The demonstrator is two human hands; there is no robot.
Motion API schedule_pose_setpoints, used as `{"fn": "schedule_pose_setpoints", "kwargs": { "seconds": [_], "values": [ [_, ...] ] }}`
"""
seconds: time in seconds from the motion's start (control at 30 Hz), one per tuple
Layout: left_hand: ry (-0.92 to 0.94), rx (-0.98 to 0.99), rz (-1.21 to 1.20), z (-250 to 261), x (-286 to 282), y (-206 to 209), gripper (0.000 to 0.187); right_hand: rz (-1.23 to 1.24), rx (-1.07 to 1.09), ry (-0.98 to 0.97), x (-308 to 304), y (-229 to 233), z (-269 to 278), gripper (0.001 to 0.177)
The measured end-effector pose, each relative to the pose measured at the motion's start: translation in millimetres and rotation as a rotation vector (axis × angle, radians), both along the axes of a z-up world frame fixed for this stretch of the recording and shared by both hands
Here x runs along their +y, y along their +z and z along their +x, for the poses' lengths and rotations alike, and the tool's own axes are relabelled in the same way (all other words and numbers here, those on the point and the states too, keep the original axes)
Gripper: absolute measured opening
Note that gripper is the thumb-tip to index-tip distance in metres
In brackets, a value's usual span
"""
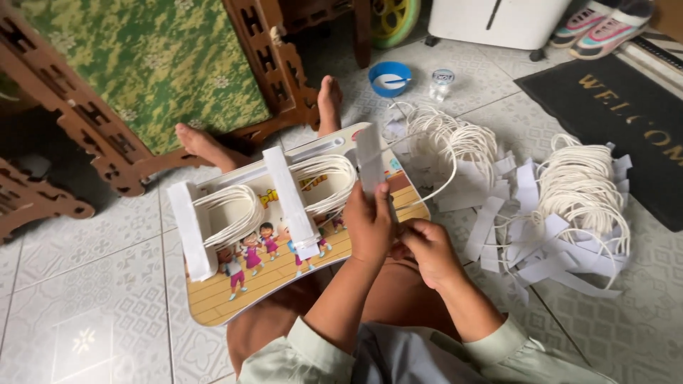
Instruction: Assembling white cord handles onto cardboard packaging sheets by threading them through pre-cut slots.
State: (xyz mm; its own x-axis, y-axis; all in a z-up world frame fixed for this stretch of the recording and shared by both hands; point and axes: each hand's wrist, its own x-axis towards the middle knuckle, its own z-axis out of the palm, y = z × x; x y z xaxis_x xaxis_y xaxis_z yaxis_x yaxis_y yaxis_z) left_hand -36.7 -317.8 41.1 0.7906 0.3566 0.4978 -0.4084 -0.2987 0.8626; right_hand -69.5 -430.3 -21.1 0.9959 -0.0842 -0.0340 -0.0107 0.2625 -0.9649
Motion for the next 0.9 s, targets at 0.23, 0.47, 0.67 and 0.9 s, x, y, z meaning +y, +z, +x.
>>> {"fn": "schedule_pose_setpoints", "kwargs": {
  "seconds": [0.23, 0.47, 0.67, 0.9],
  "values": [
    [-0.066, -0.065, 0.063, -2, 16, 5, 0.021, 0.182, 0.183, 0.054, 9, -4, -5, 0.008],
    [-0.085, -0.062, 0.02, -3, 27, 3, 0.019, -0.203, 0.101, 0.059, 28, 20, -12, 0.03],
    [-0.148, -0.01, -0.01, -3, 27, 19, 0.022, -0.117, 0.241, 0.204, 16, 16, -12, 0.034],
    [-0.296, 0.144, -0.152, 2, 31, 1, 0.023, -0.722, -0.462, 0.037, -37, 125, -6, 0.01]
  ]
}}
